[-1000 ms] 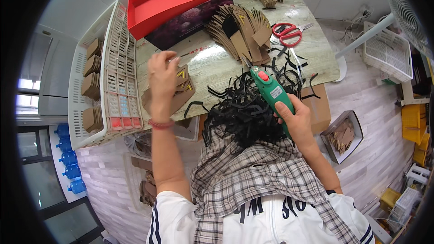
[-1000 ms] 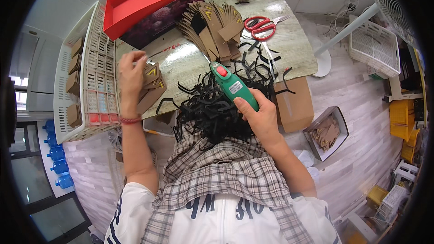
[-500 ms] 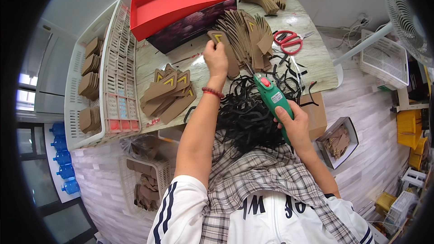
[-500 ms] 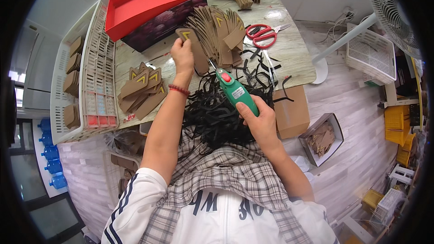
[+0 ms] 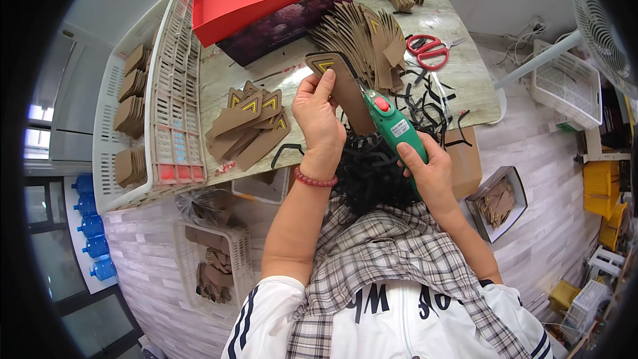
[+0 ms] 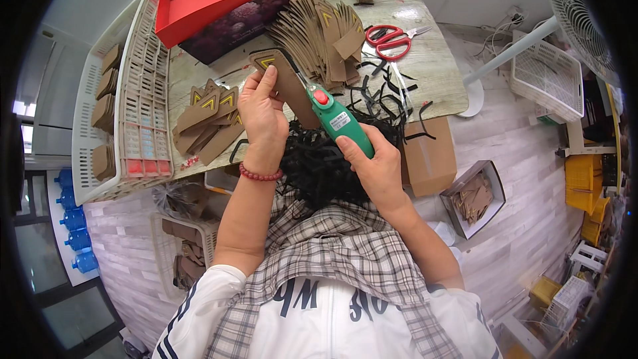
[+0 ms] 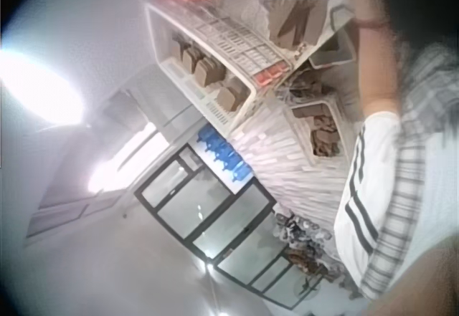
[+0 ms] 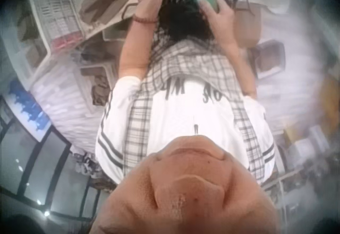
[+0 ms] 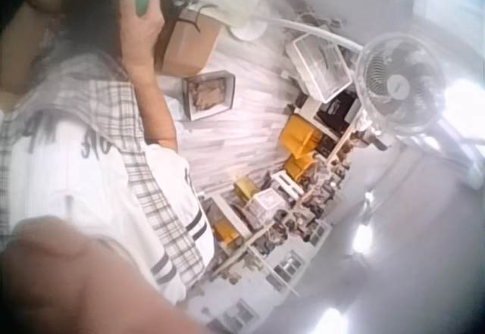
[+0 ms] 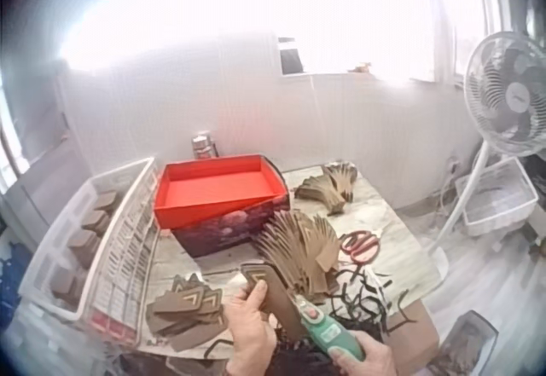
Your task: The person uses a hot glue gun to apply glue to the edges of small brown cardboard pieces. They hold each piece with the left hand and apply glue with the right hand, then place the glued piece on the table. The process is repeated for multiple pieces.
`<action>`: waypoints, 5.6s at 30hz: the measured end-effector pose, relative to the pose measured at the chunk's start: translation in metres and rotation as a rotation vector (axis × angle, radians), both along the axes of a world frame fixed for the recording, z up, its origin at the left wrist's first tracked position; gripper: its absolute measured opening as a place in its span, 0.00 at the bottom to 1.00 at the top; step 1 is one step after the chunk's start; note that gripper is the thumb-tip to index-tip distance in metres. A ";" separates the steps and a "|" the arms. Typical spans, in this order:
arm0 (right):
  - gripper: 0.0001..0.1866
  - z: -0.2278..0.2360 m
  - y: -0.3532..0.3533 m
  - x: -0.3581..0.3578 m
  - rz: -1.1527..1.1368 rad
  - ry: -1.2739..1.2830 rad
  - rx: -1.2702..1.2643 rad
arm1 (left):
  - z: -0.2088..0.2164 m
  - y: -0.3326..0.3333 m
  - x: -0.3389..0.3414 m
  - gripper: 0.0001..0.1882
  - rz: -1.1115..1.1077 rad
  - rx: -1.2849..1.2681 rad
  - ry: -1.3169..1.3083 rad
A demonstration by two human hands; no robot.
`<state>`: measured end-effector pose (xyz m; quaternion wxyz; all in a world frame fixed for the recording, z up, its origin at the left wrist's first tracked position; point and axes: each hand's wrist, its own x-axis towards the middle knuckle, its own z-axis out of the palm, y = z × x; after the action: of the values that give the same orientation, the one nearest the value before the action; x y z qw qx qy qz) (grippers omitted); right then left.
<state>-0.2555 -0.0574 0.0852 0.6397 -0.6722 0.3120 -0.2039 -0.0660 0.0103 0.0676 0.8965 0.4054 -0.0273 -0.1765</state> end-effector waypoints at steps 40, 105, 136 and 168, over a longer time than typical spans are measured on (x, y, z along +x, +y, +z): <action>0.19 0.009 -0.009 -0.009 0.003 -0.049 0.050 | -0.001 0.007 -0.004 0.09 -0.128 0.399 -0.456; 0.20 0.002 -0.001 -0.005 -0.025 -0.022 0.000 | 0.010 -0.004 -0.003 0.06 -0.094 -0.162 0.097; 0.19 0.012 -0.005 -0.008 -0.073 -0.039 0.041 | -0.003 -0.011 -0.038 0.03 -0.151 0.006 0.078; 0.20 0.014 -0.012 -0.014 -0.025 -0.064 0.033 | 0.002 0.014 -0.005 0.08 -0.300 0.464 -0.567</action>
<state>-0.2696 -0.0696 0.0990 0.6578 -0.6507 0.3032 -0.2279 -0.0713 0.0241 0.0695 0.7021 0.6216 -0.2922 -0.1880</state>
